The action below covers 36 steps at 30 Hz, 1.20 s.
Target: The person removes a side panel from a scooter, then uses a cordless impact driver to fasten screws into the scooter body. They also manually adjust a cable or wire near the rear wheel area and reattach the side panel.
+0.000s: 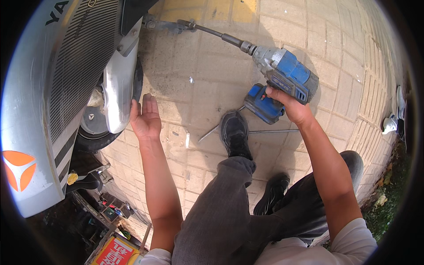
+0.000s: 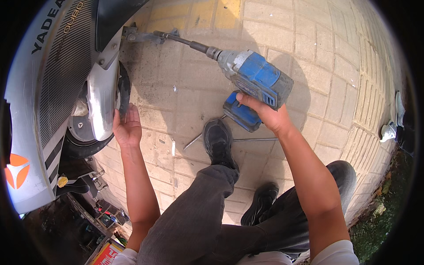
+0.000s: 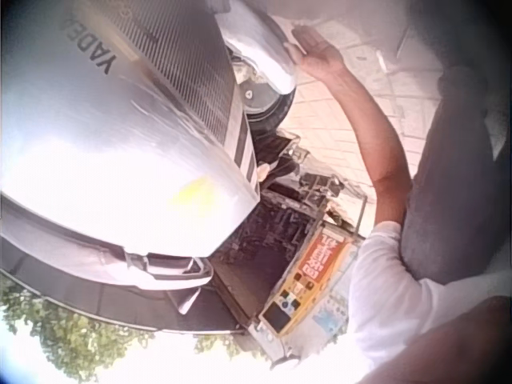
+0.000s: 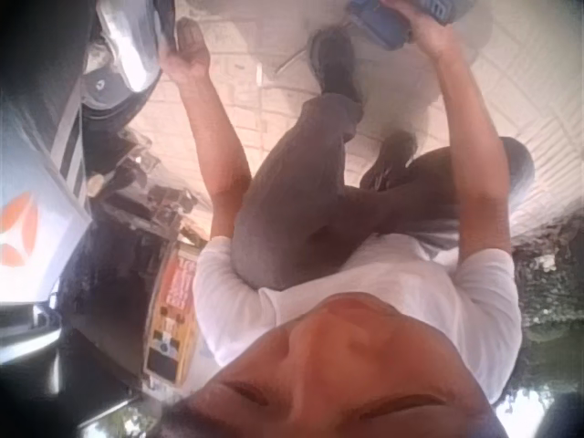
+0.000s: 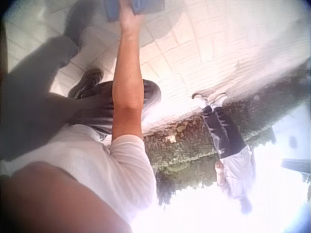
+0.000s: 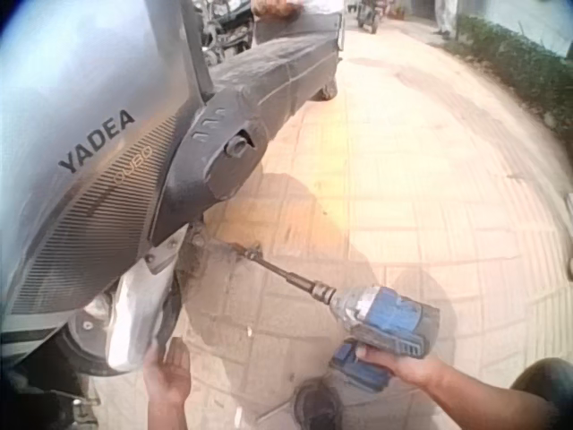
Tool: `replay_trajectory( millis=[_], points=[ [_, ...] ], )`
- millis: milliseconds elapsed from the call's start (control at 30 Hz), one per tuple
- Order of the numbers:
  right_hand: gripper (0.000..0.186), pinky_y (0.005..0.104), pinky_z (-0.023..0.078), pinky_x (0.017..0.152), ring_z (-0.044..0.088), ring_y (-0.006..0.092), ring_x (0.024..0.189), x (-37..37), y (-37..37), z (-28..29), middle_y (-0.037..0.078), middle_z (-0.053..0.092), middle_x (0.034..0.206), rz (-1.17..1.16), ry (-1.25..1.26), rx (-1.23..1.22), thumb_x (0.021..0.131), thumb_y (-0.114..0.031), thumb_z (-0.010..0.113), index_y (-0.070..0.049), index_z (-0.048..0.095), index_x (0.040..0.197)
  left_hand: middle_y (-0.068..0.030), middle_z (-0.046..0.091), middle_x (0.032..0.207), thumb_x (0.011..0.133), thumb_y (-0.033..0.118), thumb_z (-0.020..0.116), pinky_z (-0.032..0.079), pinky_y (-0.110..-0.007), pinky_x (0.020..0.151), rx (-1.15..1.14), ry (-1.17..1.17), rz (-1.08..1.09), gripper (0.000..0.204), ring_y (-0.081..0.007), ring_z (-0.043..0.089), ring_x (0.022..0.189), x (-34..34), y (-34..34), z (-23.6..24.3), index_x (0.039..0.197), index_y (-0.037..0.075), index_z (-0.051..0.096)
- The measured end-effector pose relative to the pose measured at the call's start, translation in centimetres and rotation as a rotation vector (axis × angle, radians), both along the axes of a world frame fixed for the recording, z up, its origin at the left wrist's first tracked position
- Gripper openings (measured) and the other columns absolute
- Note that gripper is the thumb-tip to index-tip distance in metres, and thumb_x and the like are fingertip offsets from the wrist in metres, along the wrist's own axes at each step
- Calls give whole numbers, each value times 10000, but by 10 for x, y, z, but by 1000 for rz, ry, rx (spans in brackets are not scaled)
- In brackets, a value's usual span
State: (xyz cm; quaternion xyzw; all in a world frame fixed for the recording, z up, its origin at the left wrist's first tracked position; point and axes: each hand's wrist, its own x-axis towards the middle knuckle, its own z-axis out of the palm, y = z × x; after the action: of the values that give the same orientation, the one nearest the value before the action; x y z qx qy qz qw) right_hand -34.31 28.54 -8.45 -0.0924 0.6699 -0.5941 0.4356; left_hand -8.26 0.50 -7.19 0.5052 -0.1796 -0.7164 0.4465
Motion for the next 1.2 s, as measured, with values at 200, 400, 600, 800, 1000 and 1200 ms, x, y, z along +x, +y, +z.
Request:
replay_trajectory(
  millis=[200, 400, 600, 800, 1000, 1200],
  points=[
    [120, 281, 443, 628, 524, 115, 650, -43, 57, 60, 12, 577, 745, -69, 84, 129, 790, -73, 690, -48, 618, 882, -185, 576, 1241, 922, 69, 527, 449, -406, 1063, -194, 80, -89, 355, -268, 582, 1132, 32, -14, -2, 1244, -75, 485],
    [242, 284, 462, 607, 540, 133, 631, -41, 128, 72, 33, 581, 795, -301, 94, 236, 786, -57, 668, -26, 619, 1021, -72, 646, 918, 895, 179, 663, 505, -282, 717, -361, -713, -1036, 330, -118, 592, 778, -27, 64, -34, 1154, -18, 610],
    [281, 282, 465, 603, 547, 140, 617, -36, 158, 88, 37, 570, 752, -473, -60, 129, 803, -77, 669, 4, 605, 1064, -220, 667, 964, 792, 116, 674, 527, -449, 782, -1189, -1356, -1848, 228, -376, 642, 906, -86, 139, -112, 970, -13, 615],
    [276, 283, 470, 546, 548, 135, 608, -26, 180, 116, 57, 601, 844, -650, -40, 54, 773, -27, 690, 16, 612, 1034, -228, 648, 993, 782, 127, 662, 516, -468, 829, -1074, -1446, -2094, 239, -406, 617, 979, -109, 145, -117, 964, -5, 581],
    [324, 292, 495, 597, 568, 142, 624, -25, 199, 121, 61, 617, 880, -672, -1, 60, 781, -36, 678, 21, 601, 1091, -202, 608, 975, 754, 157, 690, 479, -472, 860, -1359, -1008, -1946, 299, -392, 577, 1000, -141, 204, -95, 983, 8, 567],
    [271, 293, 477, 552, 550, 136, 616, -21, 197, 123, 52, 594, 842, -702, -52, 12, 766, -16, 684, 5, 612, 1026, -110, 640, 944, 789, 180, 624, 474, -400, 795, -1820, -980, -2083, 190, -271, 623, 944, -112, 261, -139, 938, 63, 603]
  ],
)
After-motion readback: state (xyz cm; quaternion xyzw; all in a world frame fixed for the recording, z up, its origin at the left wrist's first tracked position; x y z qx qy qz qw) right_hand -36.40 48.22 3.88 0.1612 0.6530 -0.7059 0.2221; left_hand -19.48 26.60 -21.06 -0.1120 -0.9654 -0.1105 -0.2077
